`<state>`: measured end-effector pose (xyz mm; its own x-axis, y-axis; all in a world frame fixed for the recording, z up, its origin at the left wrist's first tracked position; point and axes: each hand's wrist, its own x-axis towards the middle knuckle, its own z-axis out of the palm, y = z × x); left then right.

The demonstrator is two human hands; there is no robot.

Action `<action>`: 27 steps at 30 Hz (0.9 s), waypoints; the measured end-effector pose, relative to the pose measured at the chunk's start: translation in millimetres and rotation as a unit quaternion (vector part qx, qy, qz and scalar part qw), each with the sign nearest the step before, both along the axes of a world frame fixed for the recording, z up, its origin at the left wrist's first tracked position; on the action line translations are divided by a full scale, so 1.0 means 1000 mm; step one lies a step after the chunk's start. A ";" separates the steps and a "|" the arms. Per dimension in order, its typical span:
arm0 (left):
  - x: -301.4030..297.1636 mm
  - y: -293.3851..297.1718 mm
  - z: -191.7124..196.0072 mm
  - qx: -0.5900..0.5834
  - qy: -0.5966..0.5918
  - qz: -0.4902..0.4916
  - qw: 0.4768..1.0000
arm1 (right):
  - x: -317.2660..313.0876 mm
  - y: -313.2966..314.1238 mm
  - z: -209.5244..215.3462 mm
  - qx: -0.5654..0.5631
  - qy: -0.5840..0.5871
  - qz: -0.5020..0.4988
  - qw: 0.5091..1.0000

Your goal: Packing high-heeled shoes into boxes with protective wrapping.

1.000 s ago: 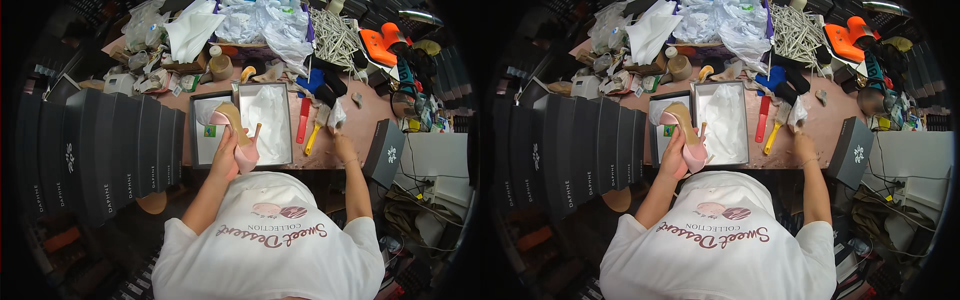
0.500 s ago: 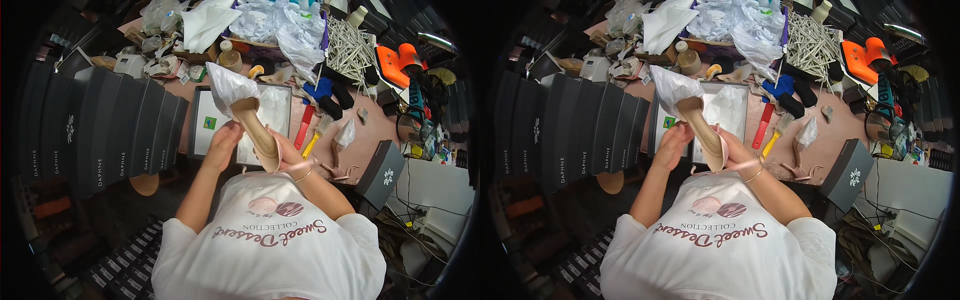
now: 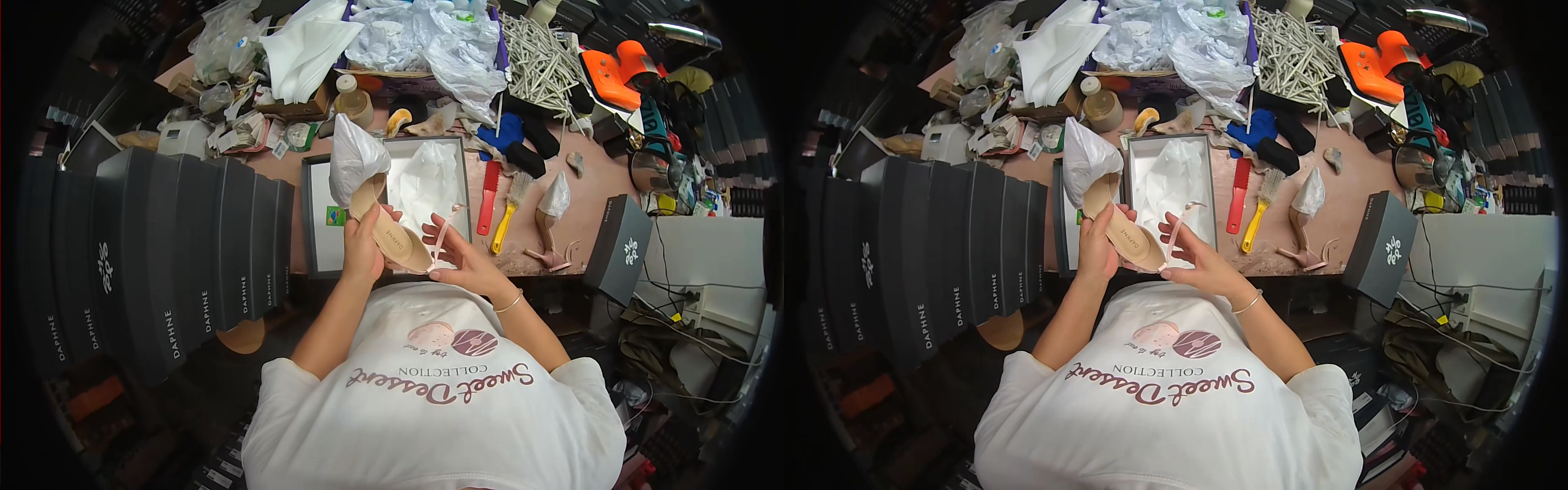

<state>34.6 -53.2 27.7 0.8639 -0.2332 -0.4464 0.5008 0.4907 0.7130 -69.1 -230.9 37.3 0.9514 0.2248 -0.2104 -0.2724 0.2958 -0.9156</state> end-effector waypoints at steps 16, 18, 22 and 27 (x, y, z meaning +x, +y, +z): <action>-0.044 -0.014 -0.022 0.068 -0.008 -0.229 0.971 | -0.010 0.021 0.003 -0.405 -0.056 0.043 0.911; -0.012 -0.006 -0.028 0.114 -0.160 -0.452 0.870 | -0.030 -0.010 0.009 -0.368 0.008 0.039 0.929; 0.058 -0.043 -0.030 0.405 -0.358 -0.256 0.802 | -0.081 -0.056 0.017 -0.138 0.064 -0.137 0.979; 0.108 -0.090 -0.097 0.514 -0.373 -0.303 0.710 | -0.084 -0.062 0.016 -0.153 0.069 -0.145 0.975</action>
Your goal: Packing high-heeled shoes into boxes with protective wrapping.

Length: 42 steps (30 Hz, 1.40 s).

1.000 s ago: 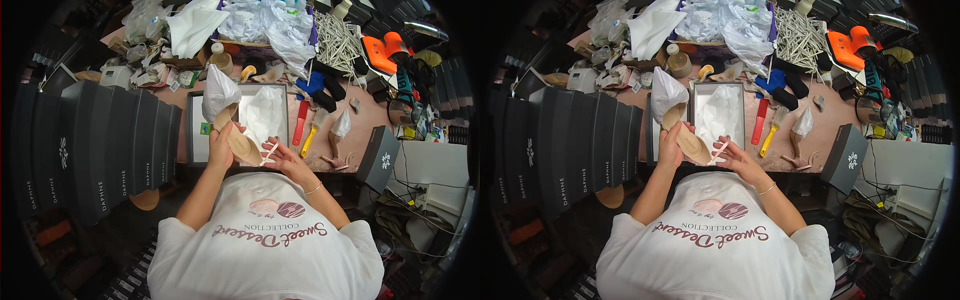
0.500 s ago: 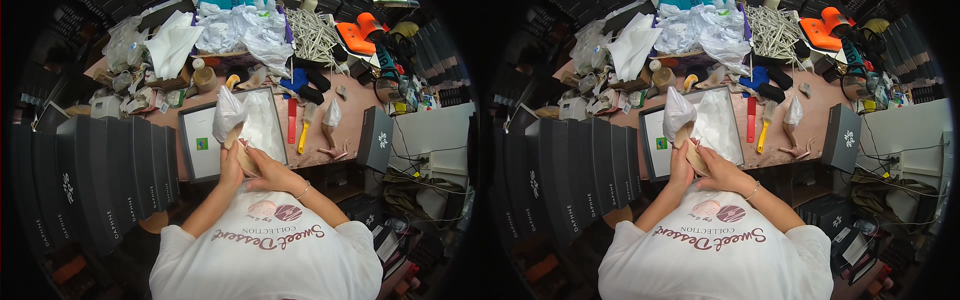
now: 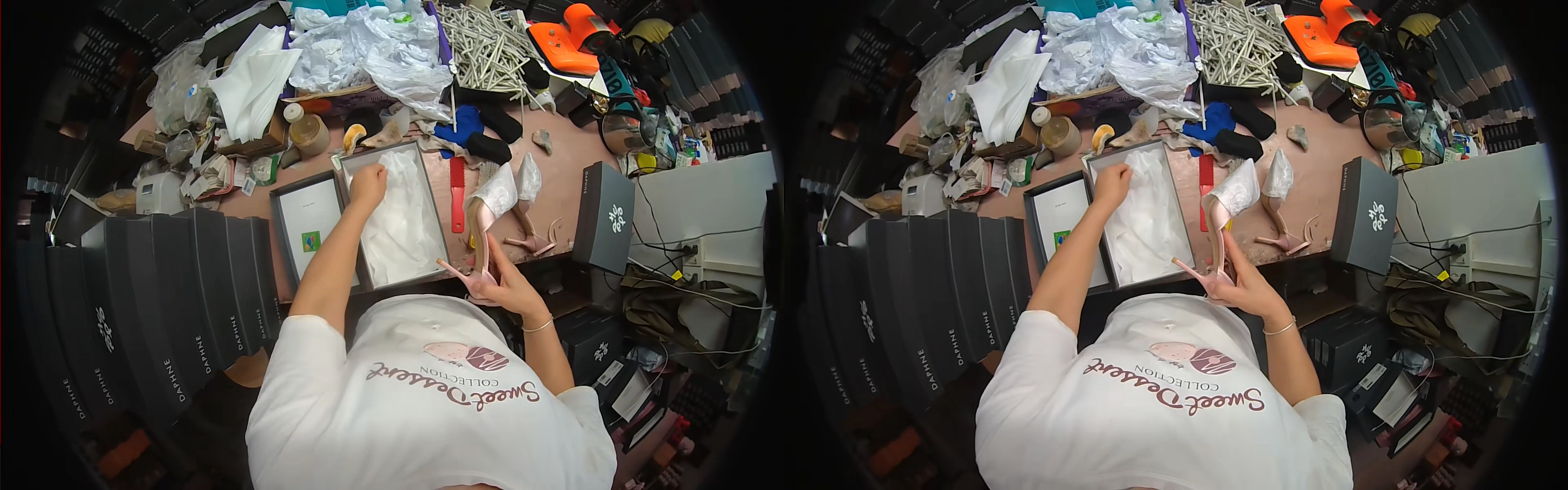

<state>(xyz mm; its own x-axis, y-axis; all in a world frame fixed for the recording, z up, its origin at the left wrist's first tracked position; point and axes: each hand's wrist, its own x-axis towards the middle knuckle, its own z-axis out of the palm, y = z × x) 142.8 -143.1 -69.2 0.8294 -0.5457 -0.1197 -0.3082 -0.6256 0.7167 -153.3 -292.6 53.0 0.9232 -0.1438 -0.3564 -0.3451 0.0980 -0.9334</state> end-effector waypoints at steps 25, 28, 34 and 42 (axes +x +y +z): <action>0.086 0.153 0.041 -0.003 -0.267 0.117 0.956 | 0.040 -0.004 -0.001 0.081 0.005 0.060 0.995; -0.010 0.153 0.065 -0.160 -0.202 0.187 0.948 | 0.029 -0.007 -0.006 0.090 0.040 0.049 0.994; -0.176 0.117 0.072 -0.001 -0.223 0.026 0.974 | 0.040 -0.023 -0.016 0.132 0.060 0.099 0.984; -0.146 0.108 0.073 0.166 -0.230 0.028 0.959 | 0.044 -0.018 0.002 0.113 0.036 0.166 0.979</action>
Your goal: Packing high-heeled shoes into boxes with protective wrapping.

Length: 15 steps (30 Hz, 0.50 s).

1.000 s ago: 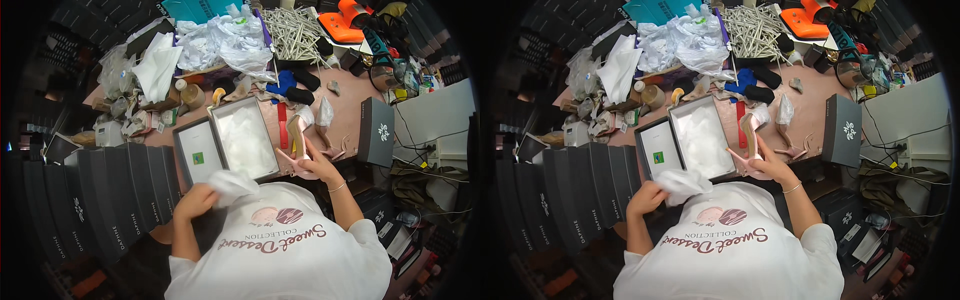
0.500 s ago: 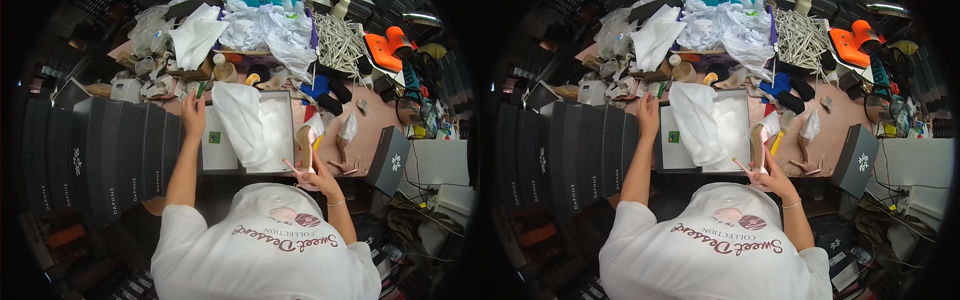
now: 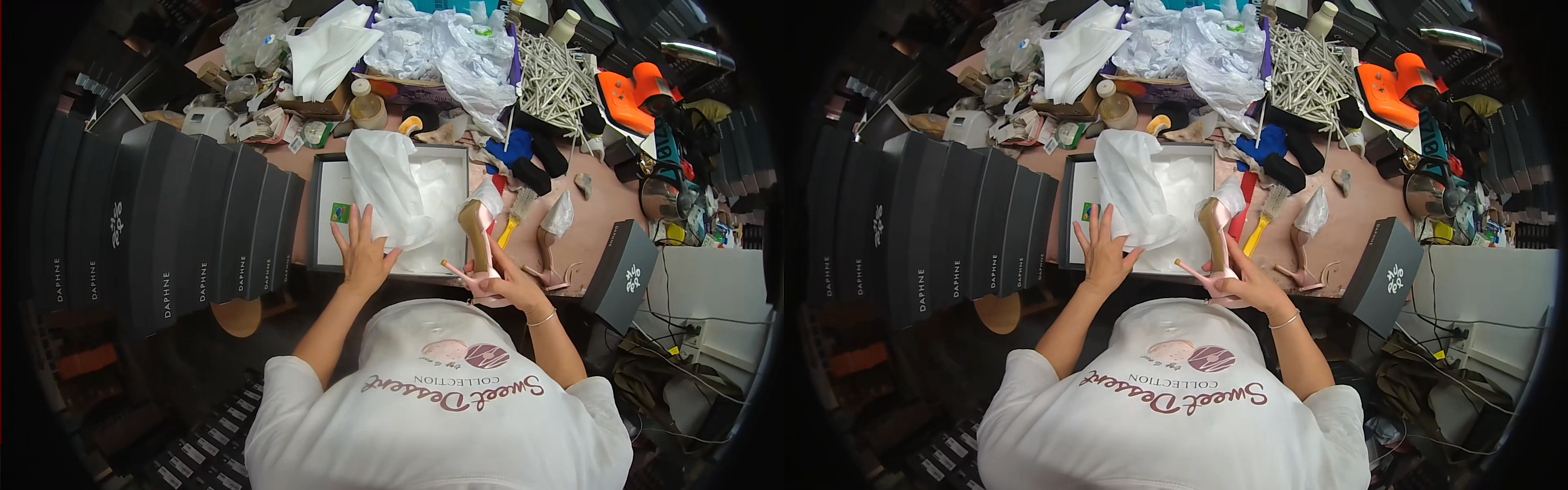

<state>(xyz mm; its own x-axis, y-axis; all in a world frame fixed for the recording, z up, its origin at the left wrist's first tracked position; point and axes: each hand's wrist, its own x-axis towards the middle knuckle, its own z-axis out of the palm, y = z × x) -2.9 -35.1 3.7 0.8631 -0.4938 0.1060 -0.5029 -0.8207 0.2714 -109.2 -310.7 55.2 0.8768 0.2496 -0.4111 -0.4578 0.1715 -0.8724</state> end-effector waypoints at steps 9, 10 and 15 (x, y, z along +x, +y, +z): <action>0.053 0.003 -0.009 0.010 -0.081 -0.088 0.993 | -0.034 0.067 0.019 0.049 0.036 -0.056 0.997; 0.054 0.006 -0.001 -0.057 -0.098 -0.075 0.991 | -0.040 0.072 0.021 0.076 0.022 -0.065 0.995; 0.054 0.053 0.036 -0.183 -0.002 -0.036 0.982 | -0.068 0.090 0.057 0.148 0.011 0.047 0.988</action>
